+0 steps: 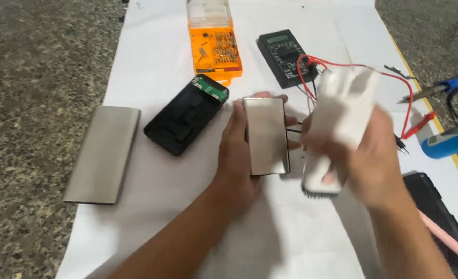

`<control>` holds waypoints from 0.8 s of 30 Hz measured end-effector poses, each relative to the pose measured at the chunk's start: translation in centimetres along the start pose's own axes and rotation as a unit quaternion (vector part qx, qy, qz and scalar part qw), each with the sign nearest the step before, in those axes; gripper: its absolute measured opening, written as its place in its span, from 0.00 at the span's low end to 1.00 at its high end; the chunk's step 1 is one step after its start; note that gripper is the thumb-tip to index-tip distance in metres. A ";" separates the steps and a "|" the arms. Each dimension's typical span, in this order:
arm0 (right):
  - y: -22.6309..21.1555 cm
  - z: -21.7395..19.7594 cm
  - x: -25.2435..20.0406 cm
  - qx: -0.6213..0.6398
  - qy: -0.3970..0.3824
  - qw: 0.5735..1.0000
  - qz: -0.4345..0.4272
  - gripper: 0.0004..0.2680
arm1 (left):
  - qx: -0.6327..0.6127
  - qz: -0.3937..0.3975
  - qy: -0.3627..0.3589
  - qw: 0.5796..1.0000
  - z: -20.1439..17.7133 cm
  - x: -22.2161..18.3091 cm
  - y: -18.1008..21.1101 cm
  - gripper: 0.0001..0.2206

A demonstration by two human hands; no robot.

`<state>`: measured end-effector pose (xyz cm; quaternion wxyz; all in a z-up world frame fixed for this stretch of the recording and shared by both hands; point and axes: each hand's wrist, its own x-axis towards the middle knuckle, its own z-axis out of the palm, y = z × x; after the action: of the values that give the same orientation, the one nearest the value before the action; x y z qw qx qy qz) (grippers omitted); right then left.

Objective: Polishing the outer metal casing of an electronic device using a cloth and a plastic guide

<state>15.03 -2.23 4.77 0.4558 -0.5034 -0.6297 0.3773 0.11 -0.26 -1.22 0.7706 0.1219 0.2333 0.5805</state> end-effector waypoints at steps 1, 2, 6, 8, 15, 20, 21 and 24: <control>-0.3 -0.1 -0.2 -0.135 -0.064 0.986 -0.071 0.08 | -0.006 0.065 0.015 0.998 0.3 0.0 0.4 0.23; -0.4 0.8 -0.6 -0.134 -0.067 0.986 -0.077 0.08 | -0.006 0.072 0.013 0.997 0.1 0.1 0.8 0.23; -0.7 3.1 -1.2 -0.292 -0.116 0.933 -0.173 0.18 | -0.056 0.020 0.033 0.998 -0.3 0.6 2.7 0.34; -0.6 3.6 -1.2 -0.314 -0.140 0.906 -0.246 0.20 | -0.056 0.004 0.059 0.997 -0.3 0.9 3.3 0.33; -0.2 4.1 -1.3 -0.327 -0.155 0.884 -0.296 0.16 | -0.075 -0.021 0.100 0.992 -1.1 1.6 3.6 0.34; -0.5 4.2 -1.2 -0.334 -0.147 0.877 -0.311 0.14 | -0.069 -0.020 0.102 0.992 -1.3 1.7 3.2 0.34; -0.6 4.0 -1.2 -0.331 -0.154 0.882 -0.299 0.13 | -0.076 -0.011 0.075 0.994 -1.9 2.2 2.8 0.33; 0.7 3.2 -1.1 -0.331 -0.112 0.922 -0.167 0.18 | -0.088 0.022 0.054 0.994 -1.7 2.3 2.5 0.28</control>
<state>12.30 -3.24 2.96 0.2459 -0.4672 -0.8408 0.1192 -2.39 2.55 -2.05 0.7513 0.0272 0.2203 0.6216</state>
